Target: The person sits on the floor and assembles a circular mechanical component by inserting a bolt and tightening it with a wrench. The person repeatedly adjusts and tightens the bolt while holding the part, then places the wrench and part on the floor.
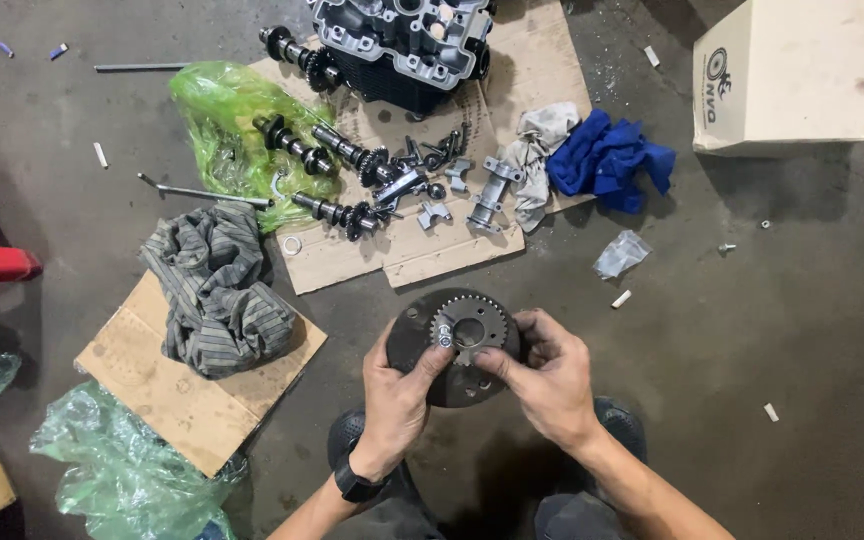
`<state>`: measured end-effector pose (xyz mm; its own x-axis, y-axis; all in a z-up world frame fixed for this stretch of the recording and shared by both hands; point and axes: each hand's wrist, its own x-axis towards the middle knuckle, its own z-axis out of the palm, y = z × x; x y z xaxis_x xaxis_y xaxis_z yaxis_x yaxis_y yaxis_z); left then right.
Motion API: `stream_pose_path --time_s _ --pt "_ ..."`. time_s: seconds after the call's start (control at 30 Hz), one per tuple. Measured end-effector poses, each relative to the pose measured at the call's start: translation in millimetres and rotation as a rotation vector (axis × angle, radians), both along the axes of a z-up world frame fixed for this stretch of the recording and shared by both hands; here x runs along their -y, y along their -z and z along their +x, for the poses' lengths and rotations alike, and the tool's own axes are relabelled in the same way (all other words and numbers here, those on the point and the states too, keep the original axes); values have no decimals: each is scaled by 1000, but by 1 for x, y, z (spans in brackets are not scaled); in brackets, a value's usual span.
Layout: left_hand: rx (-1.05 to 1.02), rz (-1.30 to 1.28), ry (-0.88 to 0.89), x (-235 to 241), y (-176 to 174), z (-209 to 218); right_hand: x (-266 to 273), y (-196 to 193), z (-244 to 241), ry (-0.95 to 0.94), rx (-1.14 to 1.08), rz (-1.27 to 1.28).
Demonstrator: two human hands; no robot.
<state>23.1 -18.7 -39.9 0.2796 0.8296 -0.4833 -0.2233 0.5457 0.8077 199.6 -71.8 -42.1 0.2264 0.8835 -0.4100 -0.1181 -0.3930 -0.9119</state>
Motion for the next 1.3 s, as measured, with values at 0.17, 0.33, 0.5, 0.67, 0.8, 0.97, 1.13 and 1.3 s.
stream_pose_path --time_s 0.17,0.33,0.5,0.67,0.8,0.97,1.13,1.3 --pt "9 34 -5 4 0 -1 6 8 -1 97 -175 21" --pt "5 64 7 6 4 -3 5 3 2 70 -133 12" --pt "-26 115 58 6 4 -7 4 2 3 51 -153 3" --pt "-27 151 83 9 8 -8 4 1 7 1 -61 -26" --pt "-12 137 97 8 8 -8 2 -1 8 -13 -73 -26" --pt "-5 146 97 9 9 -8 -2 -7 8 -28 -60 -14" --pt "17 109 96 10 11 -7 4 9 8 15 -156 -14" --pt "50 32 -25 6 7 -4 14 27 22 110 -411 19"
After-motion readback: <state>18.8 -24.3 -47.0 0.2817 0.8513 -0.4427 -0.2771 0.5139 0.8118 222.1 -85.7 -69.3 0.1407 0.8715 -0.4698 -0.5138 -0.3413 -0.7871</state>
